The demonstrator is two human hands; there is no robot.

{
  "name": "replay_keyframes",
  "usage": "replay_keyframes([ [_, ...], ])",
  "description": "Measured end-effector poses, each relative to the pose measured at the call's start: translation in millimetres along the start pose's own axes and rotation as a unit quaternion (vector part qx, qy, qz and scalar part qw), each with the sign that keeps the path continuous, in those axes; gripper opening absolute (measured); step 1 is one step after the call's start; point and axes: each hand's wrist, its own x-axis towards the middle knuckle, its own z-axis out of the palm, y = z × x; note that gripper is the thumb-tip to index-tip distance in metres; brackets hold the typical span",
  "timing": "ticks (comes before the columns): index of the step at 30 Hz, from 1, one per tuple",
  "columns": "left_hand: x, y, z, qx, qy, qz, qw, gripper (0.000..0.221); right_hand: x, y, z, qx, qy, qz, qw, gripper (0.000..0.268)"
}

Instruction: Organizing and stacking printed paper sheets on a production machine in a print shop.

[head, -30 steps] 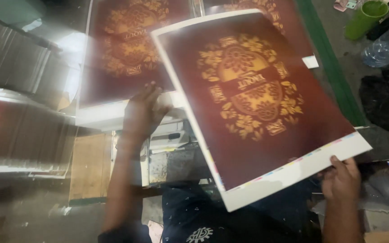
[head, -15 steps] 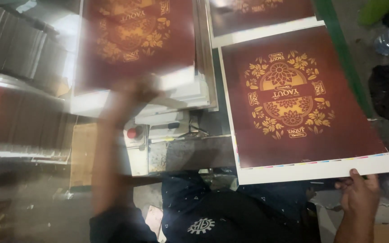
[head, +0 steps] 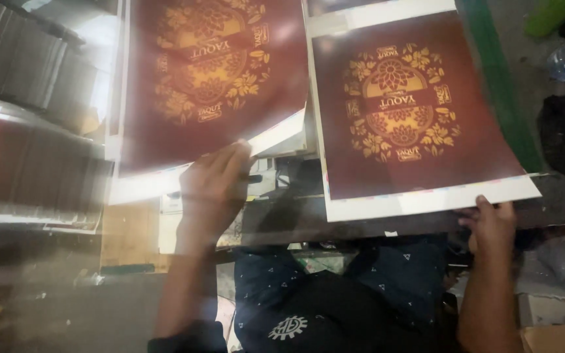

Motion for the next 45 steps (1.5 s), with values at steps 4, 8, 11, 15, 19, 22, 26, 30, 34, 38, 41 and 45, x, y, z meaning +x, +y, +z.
replay_keyframes([
  [4, 6, 12, -4, 0.011, -0.007, -0.004, 1.0, 0.015, 14, -7, 12, 0.001, 0.011, 0.041, 0.999, 0.048],
  [8, -4, 17, 13, -0.027, 0.021, 0.039, 0.999, 0.012, -7, -6, 19, -0.022, 0.014, 0.083, 0.996, 0.063],
  [11, 3, 39, 24, -0.095, -0.016, 0.058, 0.994, 0.017, -34, -12, 48, -0.027, -0.025, 0.08, 0.996, 0.058],
  [15, 0, 72, 67, -0.096, 0.009, 0.111, 0.989, 0.021, -76, -61, 126, -0.078, -0.138, 0.095, 0.983, 0.054],
  [19, 5, 102, 74, -0.111, -0.122, 0.129, 0.978, 0.027, -95, -66, 168, 0.064, -0.293, 0.044, 0.953, 0.045],
  [22, 10, 106, 63, -0.13, -0.117, 0.139, 0.975, 0.036, -96, -73, 179, 0.172, -0.291, 0.04, 0.94, 0.04],
  [26, 16, 69, 44, -0.114, -0.091, 0.091, 0.985, 0.04, -91, -91, 163, 0.178, -0.203, 0.027, 0.963, 0.035],
  [30, 19, -2, 41, -0.028, -0.164, -0.006, 0.986, 0.02, -69, -56, 100, 0.176, -0.162, -0.018, 0.971, 0.034],
  [34, -3, -84, 61, 0.035, -0.151, -0.139, 0.978, 0.03, -62, -36, 39, 0.154, -0.023, 0.019, 0.988, 0.04],
  [38, -2, -108, 51, 0.023, -0.153, -0.058, 0.986, 0.074, -66, -24, -19, 0.211, -0.003, 0.003, 0.977, 0.05],
  [41, -18, -130, 68, 0.0, -0.166, -0.055, 0.985, 0.079, -73, 0, -73, 0.205, -0.008, -0.021, 0.979, 0.034],
  [45, -14, -138, 72, 0.021, -0.175, -0.036, 0.984, 0.074, -90, -9, -89, 0.177, 0.017, 0.014, 0.984, 0.036],
])
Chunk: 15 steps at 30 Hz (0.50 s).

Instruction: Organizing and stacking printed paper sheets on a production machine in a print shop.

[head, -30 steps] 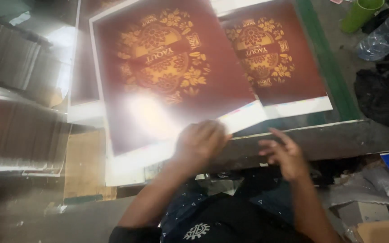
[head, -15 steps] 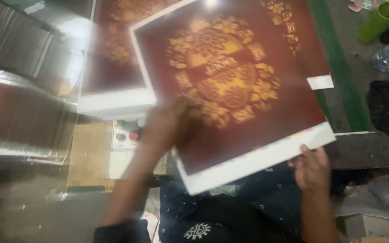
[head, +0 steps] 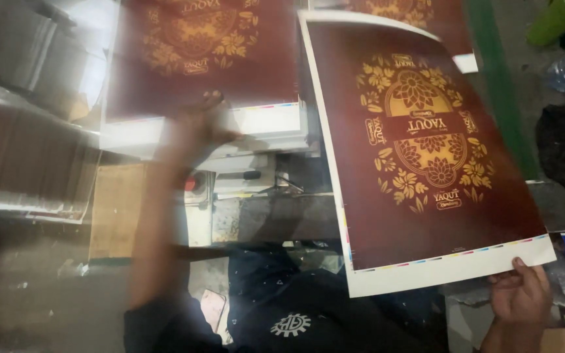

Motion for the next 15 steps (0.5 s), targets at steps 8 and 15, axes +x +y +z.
replay_keyframes([
  [8, -2, 10, -56, -0.146, 0.095, 0.035, 0.984, 0.025, 6, 12, -24, -0.136, 0.063, 0.034, 0.988, 0.035],
  [15, -19, 73, -79, 0.051, -0.078, -0.155, 0.984, 0.02, 16, 10, 47, -0.221, 0.03, 0.038, 0.974, 0.038],
])
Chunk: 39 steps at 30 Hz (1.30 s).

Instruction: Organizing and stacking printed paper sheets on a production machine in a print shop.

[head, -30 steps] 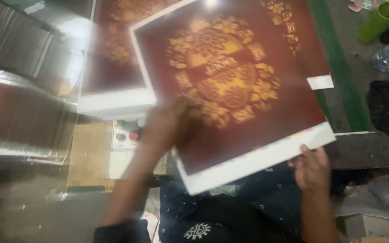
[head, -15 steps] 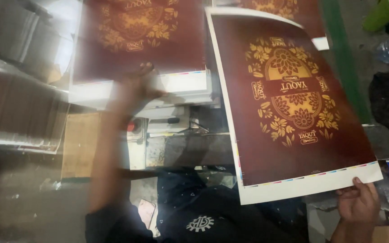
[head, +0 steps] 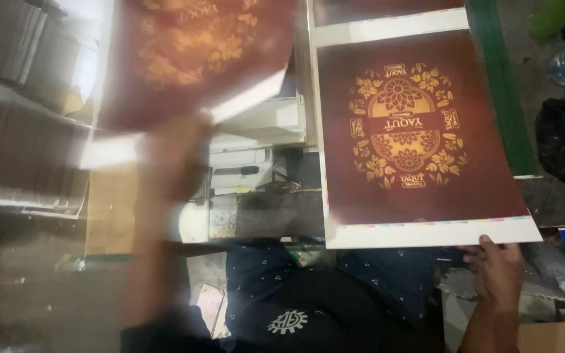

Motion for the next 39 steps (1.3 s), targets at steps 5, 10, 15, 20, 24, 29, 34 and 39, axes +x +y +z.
replay_keyframes([
  [5, -32, 29, -6, -0.035, 0.252, 0.131, 0.958, 0.005, 32, -11, 13, -0.049, -0.027, -0.036, 0.998, 0.038],
  [10, -42, 29, 1, -0.072, 0.275, 0.124, 0.951, 0.012, 45, -31, 40, -0.04, -0.024, -0.045, 0.998, 0.042],
  [15, -45, 39, 13, -0.113, 0.275, 0.108, 0.949, 0.013, 103, -26, 60, -0.016, -0.041, -0.039, 0.998, 0.039],
  [20, -49, 55, 4, -0.117, 0.281, 0.145, 0.941, 0.019, 117, -29, 78, 0.019, -0.069, 0.015, 0.997, 0.052],
  [24, -50, 73, 23, -0.157, 0.283, 0.182, 0.928, 0.019, 80, -17, 103, 0.011, -0.006, 0.032, 0.999, 0.07],
  [29, -37, 117, 43, -0.156, 0.201, 0.323, 0.912, 0.02, 6, -28, 164, 0.021, -0.21, 0.041, 0.977, 0.066],
  [34, -35, 161, 61, -0.181, 0.174, 0.358, 0.899, 0.023, -39, -53, 203, 0.1, -0.4, -0.023, 0.911, 0.06],
  [39, -36, 154, 38, -0.217, 0.172, 0.373, 0.886, 0.032, -27, -66, 192, 0.146, -0.307, -0.02, 0.94, 0.036],
])
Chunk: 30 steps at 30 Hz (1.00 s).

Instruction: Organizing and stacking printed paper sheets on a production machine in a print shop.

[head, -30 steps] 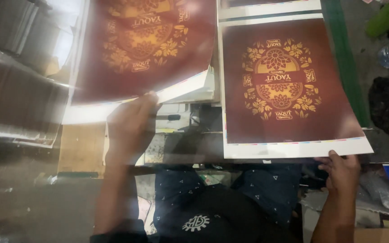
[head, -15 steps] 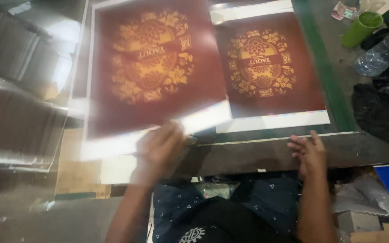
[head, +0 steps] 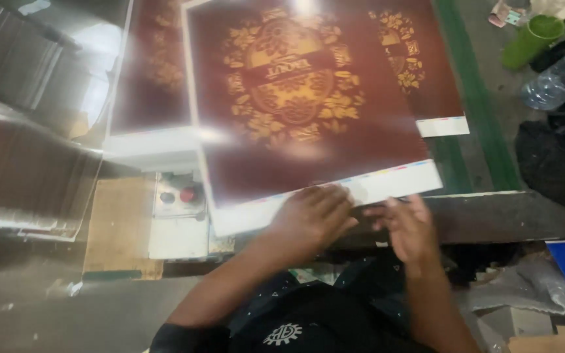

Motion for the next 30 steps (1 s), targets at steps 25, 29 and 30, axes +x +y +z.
replay_keyframes([
  [25, -89, -192, -66, 0.241, -0.21, -0.196, 0.927, 0.02, -151, -1, -228, -0.202, 0.227, -0.085, 0.949, 0.025],
  [29, -52, -170, -91, 0.221, -0.273, -0.302, 0.887, 0.041, -143, -6, -212, -0.106, 0.365, 0.024, 0.925, 0.036],
  [30, -57, -173, -92, 0.22, -0.274, -0.301, 0.887, 0.041, -143, -2, -219, -0.106, 0.366, 0.025, 0.924, 0.036],
])
